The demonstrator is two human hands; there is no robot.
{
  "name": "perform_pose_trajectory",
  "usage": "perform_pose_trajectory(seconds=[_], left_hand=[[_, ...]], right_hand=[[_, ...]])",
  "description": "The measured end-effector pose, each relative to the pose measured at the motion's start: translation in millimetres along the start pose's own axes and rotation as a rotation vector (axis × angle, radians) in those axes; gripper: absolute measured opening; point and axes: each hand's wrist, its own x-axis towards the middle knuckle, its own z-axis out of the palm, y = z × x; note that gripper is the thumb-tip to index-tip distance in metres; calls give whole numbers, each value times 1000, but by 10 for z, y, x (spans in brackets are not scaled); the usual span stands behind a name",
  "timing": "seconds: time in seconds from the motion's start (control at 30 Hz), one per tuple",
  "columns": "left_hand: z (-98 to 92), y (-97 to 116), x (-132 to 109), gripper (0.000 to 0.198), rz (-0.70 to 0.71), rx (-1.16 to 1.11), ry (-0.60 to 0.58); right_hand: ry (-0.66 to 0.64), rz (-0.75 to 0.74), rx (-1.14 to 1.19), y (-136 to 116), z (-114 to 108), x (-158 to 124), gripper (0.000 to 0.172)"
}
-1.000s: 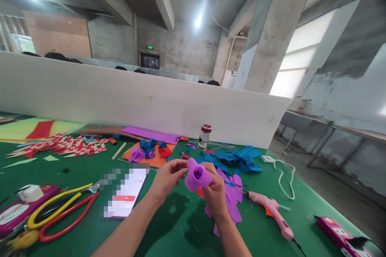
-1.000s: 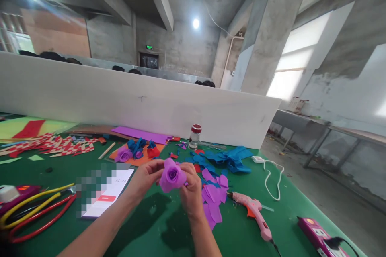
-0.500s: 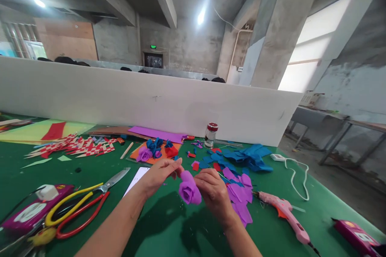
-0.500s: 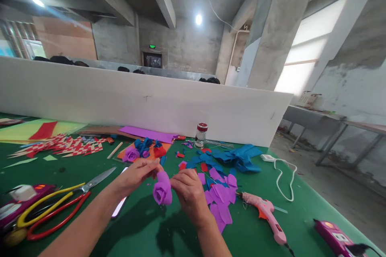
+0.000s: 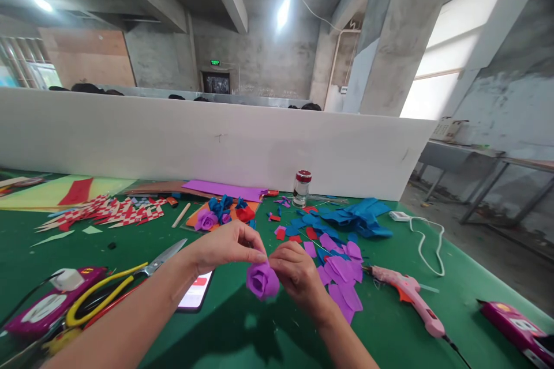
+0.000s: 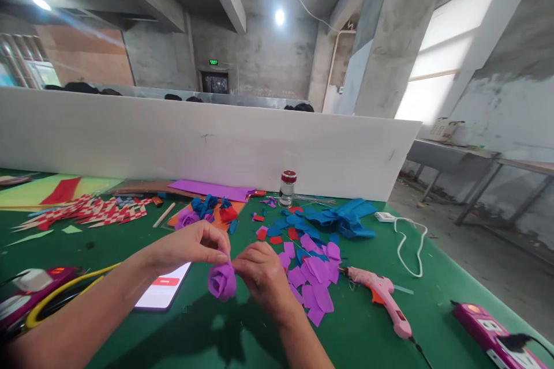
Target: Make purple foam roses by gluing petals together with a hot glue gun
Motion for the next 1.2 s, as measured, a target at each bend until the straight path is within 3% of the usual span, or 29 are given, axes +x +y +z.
perform_pose_trajectory(seconds=[0.27,0.4,0.47,0.63,0.83,0.9,1.03,1.2], left_hand=[[24,143,-53,8,16,90,101],[-52,211,-89,17,87,-72,341],[-74,185,-97,21,99,-165,427],[32,-17,-73,29,21,-165,409],[249,-111,-52,28,19,-22,626],[324,-103,-32,27,6,-134,609],[465,-50,30,33,-65,-411,447],[547,39,83,41,-118,-466,395]], right_hand=[[-7,85,80,-23,17,-5,23],[128,203,278,5,45,-20,22],[182,320,428,36,64,-49,24],[206,622,694,125,120,-129,26],[329,713,933,167,190,-108,32],[361,718,981,166,195,-92,31],[359,690,933,182,186,-85,30],[281,612,817,227,162,-97,29]])
